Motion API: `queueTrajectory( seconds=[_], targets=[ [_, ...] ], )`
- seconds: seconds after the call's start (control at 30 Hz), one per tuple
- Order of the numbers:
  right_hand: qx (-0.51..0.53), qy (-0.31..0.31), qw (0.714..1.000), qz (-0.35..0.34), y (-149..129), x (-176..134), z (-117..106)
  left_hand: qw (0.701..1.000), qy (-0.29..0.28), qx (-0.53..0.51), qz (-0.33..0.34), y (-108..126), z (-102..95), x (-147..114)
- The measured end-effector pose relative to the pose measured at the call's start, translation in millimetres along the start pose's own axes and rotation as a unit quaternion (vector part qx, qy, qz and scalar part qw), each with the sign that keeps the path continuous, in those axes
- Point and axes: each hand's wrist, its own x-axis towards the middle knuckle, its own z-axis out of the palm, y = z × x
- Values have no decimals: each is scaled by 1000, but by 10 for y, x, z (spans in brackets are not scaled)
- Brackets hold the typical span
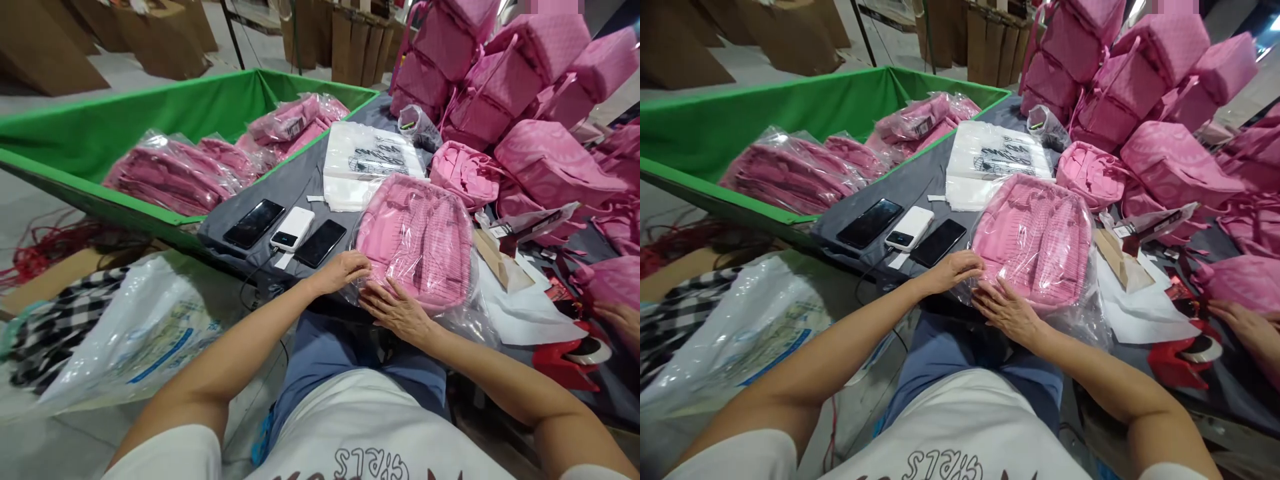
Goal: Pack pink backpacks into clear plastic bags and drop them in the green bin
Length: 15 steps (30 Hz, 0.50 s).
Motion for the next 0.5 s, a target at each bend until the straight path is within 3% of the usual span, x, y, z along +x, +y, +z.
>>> queueTrajectory(
  seconds=[0.13, 0.2, 0.27, 0.33, 0.43, 0.5],
  targets=[
    [16, 38, 994, -101, -121, -149, -82, 997, -33, 53, -41, 110, -69, 62],
    [40, 107, 990, -84, -148, -371, -226, 997, -46, 35, -54, 175, -161, 75],
    [42, 189, 980, 35, -100, -731, -394, 996, -33, -47, -69, 197, -279, 87],
    [27, 249, 939, 234, 3, -1197, -517, 980, 40, -148, -128, 139, -376, 123],
    [39, 253, 804, 536, 104, -1870, -476, 925, 169, -206, -271, -66, -369, 238],
    [115, 218, 719, 650, 80, -2120, -268, 899, 188, -210, -336, -207, -244, 340]
  ],
)
